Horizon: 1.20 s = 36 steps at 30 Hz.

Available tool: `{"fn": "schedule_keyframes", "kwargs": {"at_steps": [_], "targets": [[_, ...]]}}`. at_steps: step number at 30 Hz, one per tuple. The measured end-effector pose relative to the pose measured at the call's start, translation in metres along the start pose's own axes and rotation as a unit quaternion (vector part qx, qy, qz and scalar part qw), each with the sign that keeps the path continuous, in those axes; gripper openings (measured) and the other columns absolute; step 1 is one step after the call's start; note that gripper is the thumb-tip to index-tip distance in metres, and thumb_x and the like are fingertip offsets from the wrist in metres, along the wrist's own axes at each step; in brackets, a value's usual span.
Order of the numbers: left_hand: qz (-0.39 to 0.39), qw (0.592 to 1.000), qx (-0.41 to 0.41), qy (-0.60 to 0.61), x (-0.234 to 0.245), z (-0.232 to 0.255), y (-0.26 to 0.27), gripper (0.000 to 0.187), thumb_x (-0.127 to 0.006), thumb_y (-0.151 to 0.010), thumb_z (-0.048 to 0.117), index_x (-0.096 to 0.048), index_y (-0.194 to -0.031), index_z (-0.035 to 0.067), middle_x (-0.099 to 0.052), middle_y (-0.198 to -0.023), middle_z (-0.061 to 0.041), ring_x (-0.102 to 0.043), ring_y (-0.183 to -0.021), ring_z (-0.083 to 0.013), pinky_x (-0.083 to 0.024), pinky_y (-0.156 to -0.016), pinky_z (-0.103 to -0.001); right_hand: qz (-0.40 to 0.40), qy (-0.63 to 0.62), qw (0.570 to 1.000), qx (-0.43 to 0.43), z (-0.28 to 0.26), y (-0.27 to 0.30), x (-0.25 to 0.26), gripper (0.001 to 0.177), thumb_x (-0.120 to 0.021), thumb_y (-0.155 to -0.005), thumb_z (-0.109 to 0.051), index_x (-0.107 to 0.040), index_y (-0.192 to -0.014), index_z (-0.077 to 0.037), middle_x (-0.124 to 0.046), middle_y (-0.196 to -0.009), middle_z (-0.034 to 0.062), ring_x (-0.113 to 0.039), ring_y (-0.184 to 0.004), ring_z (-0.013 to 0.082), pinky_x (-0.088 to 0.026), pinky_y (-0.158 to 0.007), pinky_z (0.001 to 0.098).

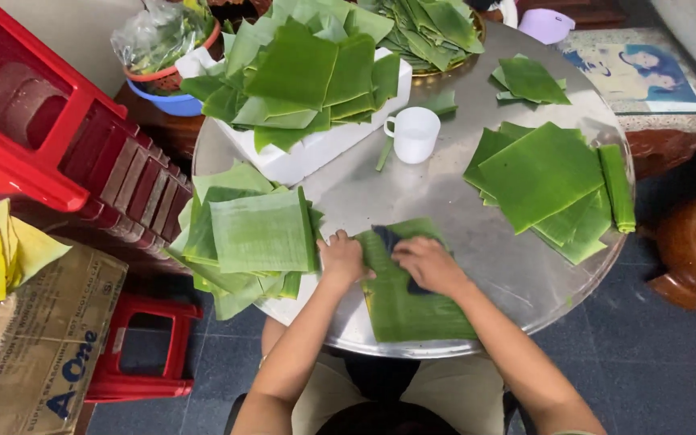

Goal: Cleaning banana leaves by wiping them with a cloth and stacking them on a table.

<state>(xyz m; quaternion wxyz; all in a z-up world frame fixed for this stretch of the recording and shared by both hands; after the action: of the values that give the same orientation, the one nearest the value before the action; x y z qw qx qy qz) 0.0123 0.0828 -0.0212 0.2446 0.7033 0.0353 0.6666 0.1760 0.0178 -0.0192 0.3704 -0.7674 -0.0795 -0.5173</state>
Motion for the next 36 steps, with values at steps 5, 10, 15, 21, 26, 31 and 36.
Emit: {"fn": "schedule_keyframes", "kwargs": {"at_steps": [5, 10, 15, 21, 26, 31, 36], "targets": [[0.093, 0.989, -0.002, 0.114, 0.005, 0.0, -0.015, 0.067, -0.084, -0.081, 0.033, -0.059, -0.135, 0.002, -0.063, -0.128, -0.018, -0.059, -0.123, -0.0371, -0.043, -0.098, -0.061, -0.049, 0.106, 0.975, -0.192, 0.032, -0.003, -0.05, 0.019, -0.058, -0.098, -0.024, -0.076, -0.104, -0.02, -0.065, -0.121, -0.0002, -0.06, -0.109, 0.0251, -0.046, -0.083, 0.0414], [0.154, 0.981, -0.014, 0.118, -0.028, -0.017, -0.071, 0.043, -0.085, -0.076, 0.024, -0.074, -0.114, 0.009, -0.068, -0.111, -0.012, -0.064, -0.11, -0.0355, -0.048, -0.092, -0.056, -0.047, -0.022, 0.996, -0.071, -0.016, 0.01, -0.031, 0.018, -0.064, -0.094, -0.023, -0.079, -0.103, -0.021, -0.071, -0.119, -0.0009, -0.063, -0.112, 0.026, -0.05, -0.084, 0.0419], [0.185, 0.925, -0.092, 0.318, -0.005, -0.019, -0.068, 0.025, -0.075, -0.073, -0.005, -0.077, -0.097, 0.0, -0.07, -0.091, -0.018, -0.072, -0.091, -0.0435, -0.058, -0.081, -0.057, 0.094, 0.209, 0.907, -0.354, 0.068, 0.115, 0.045, 0.015, -0.073, -0.091, -0.03, -0.081, -0.103, -0.032, -0.074, -0.113, -0.012, -0.069, -0.108, 0.0174, -0.052, -0.093, 0.0332], [0.303, 0.819, -0.063, 0.483, 0.138, -0.078, -0.03, 0.035, -0.05, -0.089, -0.006, -0.077, -0.101, 0.011, -0.078, -0.11, -0.006, -0.072, -0.106, -0.0233, -0.055, -0.096, -0.038, 0.147, 0.184, 0.884, -0.403, 0.054, 0.178, 0.062, 0.024, -0.067, -0.098, -0.025, -0.079, -0.119, -0.026, -0.068, -0.127, -0.0061, -0.06, -0.115, 0.0272, -0.045, -0.093, 0.0444], [0.399, 0.672, 0.063, 0.621, 0.232, -0.167, -0.063, 0.017, -0.059, -0.087, 0.0, -0.073, -0.092, 0.008, -0.076, -0.095, -0.008, -0.074, -0.065, -0.0203, -0.062, -0.062, -0.032, 0.157, 0.198, 0.877, -0.41, 0.05, 0.174, 0.066, 0.024, -0.067, -0.098, -0.024, -0.08, -0.118, -0.026, -0.069, -0.126, -0.006, -0.06, -0.112, 0.028, -0.045, -0.089, 0.0441], [0.269, 0.57, 0.091, 0.771, 0.225, -0.177, -0.107, 0.09, -0.068, -0.095, 0.018, -0.01, -0.163, 0.012, -0.046, -0.153, -0.019, -0.077, -0.074, -0.0185, -0.069, -0.08, -0.027, 0.159, 0.192, 0.878, -0.409, 0.046, 0.169, 0.066, 0.025, -0.066, -0.098, -0.023, -0.079, -0.118, -0.024, -0.069, -0.125, -0.0051, -0.06, -0.114, 0.0272, -0.045, -0.089, 0.045], [0.453, 0.698, -0.073, 0.55, 0.224, -0.11, -0.086, 0.077, -0.08, -0.091, 0.006, -0.036, -0.151, -0.014, -0.031, -0.15, -0.045, -0.023, -0.146, -0.0579, -0.03, -0.125, -0.058, 0.129, 0.234, 0.849, -0.457, 0.041, 0.163, 0.073, 0.016, -0.067, -0.101, -0.03, -0.079, -0.112, -0.033, -0.071, -0.117, -0.011, -0.064, -0.114, 0.0152, -0.045, -0.087, 0.0325]]}}
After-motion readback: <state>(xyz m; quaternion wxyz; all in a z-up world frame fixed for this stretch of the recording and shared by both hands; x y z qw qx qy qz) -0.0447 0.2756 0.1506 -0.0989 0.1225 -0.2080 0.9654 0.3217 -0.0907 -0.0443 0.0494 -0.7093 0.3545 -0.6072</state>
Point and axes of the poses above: each hand's wrist, its own y-axis away from the middle knuckle, its own x-axis out of the back of the hand, z = x × y, the point moved 7 cm from there along -y, towards the middle knuckle
